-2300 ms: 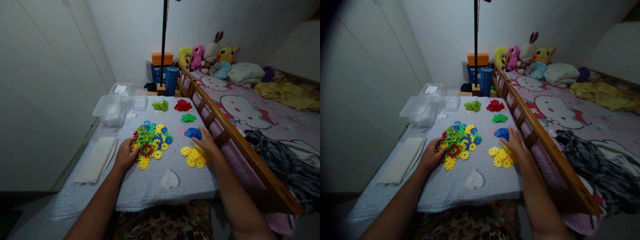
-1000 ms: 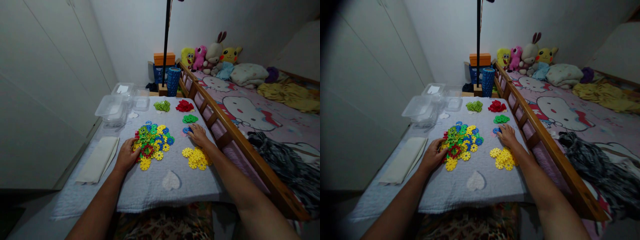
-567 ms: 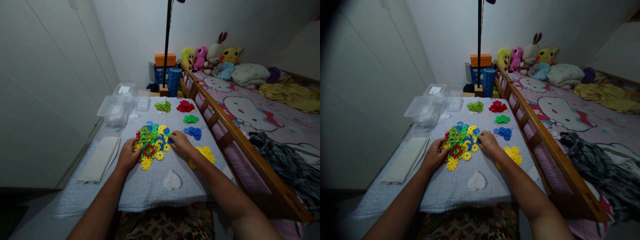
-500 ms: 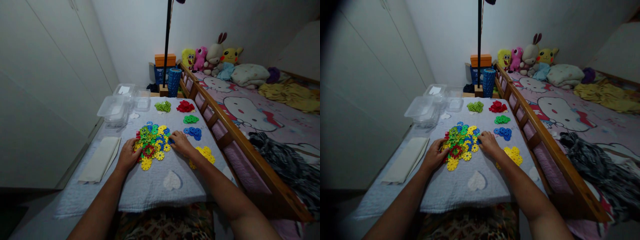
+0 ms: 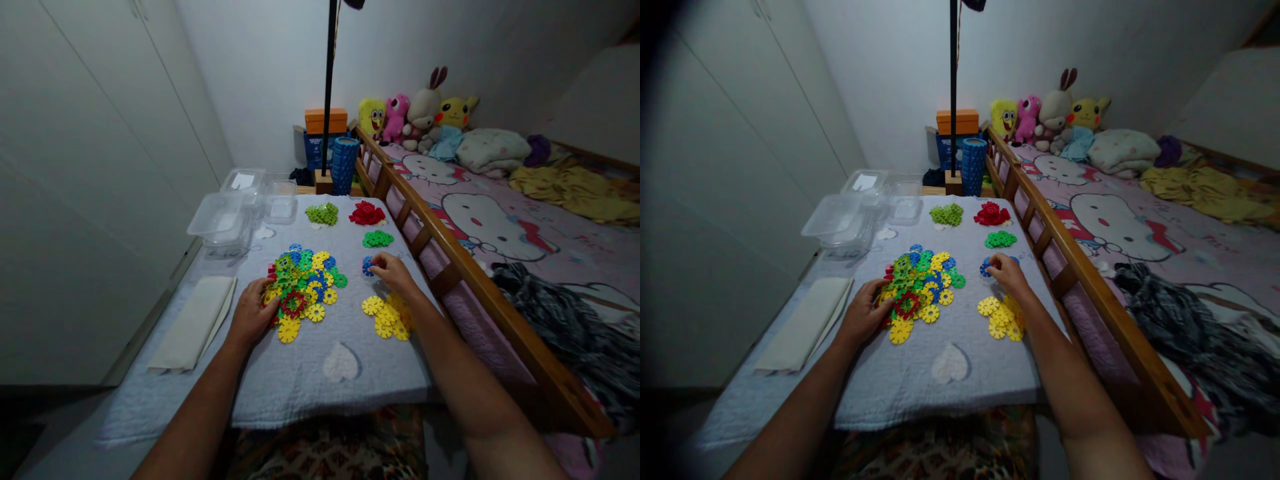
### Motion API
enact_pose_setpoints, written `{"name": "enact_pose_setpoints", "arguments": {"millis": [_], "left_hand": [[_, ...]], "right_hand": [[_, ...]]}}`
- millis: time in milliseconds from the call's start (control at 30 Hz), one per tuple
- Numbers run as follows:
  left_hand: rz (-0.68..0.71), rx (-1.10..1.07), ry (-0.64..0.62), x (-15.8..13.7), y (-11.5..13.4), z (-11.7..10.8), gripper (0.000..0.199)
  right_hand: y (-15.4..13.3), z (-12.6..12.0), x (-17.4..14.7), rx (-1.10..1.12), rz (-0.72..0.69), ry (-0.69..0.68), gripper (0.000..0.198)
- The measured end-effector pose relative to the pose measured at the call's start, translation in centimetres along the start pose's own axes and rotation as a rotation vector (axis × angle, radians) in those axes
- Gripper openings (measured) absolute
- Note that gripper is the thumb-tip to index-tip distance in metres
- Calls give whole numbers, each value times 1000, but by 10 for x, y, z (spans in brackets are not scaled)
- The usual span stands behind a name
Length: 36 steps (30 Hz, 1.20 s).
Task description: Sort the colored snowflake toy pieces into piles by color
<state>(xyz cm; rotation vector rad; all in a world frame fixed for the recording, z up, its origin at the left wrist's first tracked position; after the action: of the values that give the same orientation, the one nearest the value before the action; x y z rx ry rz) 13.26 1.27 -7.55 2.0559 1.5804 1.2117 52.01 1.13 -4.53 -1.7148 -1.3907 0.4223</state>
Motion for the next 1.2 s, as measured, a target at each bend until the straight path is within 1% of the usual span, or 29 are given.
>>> {"name": "enact_pose_setpoints", "arguments": {"millis": [100, 200, 333, 467, 600, 700, 767, 800, 900, 967, 1000, 1067, 1200], "left_hand": [[-11, -7, 7, 0, -1, 1, 37], [-14, -8, 8, 0, -1, 1, 37], [-4, -6, 6, -1, -1, 0, 38], [4, -1, 7, -1, -2, 1, 38], [8, -5, 15, -1, -3, 2, 37], [9, -10, 25, 0, -3, 2, 37], [10, -9, 23, 0, -3, 1, 36], [9, -8, 21, 0, -3, 1, 36], [2, -3, 15, 0, -2, 1, 37], [-3, -3, 12, -1, -2, 1, 38], [-5, -4, 9, -1, -2, 1, 38], [-9, -8, 2, -1, -1, 0, 37], [-20, -12, -4, -1, 1, -1, 37]], "right_hand": [[13, -16, 4, -45, 60, 125, 12], [19, -19, 2, -118, 70, 161, 10], [21, -10, 0, -241, 5, 168, 6], [24, -5, -1, -429, -109, 210, 7], [24, -6, -4, -590, -162, 239, 14], [14, -3, -7, -632, -182, 240, 19], [2, 3, -9, -613, -207, 179, 19], [-5, 8, -10, -594, -224, 121, 18], [-25, 26, -14, -538, -281, -119, 18], [-36, 39, -18, -525, -325, -240, 21], [-39, 44, -19, -528, -343, -270, 23], [-45, 52, -22, -543, -364, -287, 27], [-48, 59, -21, -524, -341, -277, 20]]}}
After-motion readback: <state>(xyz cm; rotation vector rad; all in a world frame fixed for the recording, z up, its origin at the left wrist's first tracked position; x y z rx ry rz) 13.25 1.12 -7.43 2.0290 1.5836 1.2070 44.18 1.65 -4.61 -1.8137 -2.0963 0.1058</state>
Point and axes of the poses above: each hand's wrist, its own x-axis towards the middle knuckle, its own z-axis out of the palm, y = z × x, the point moved 1 cm from there along x, towards the middle knuckle, and after that the axes turned 13 degrees about y, right-handed, at the moved point
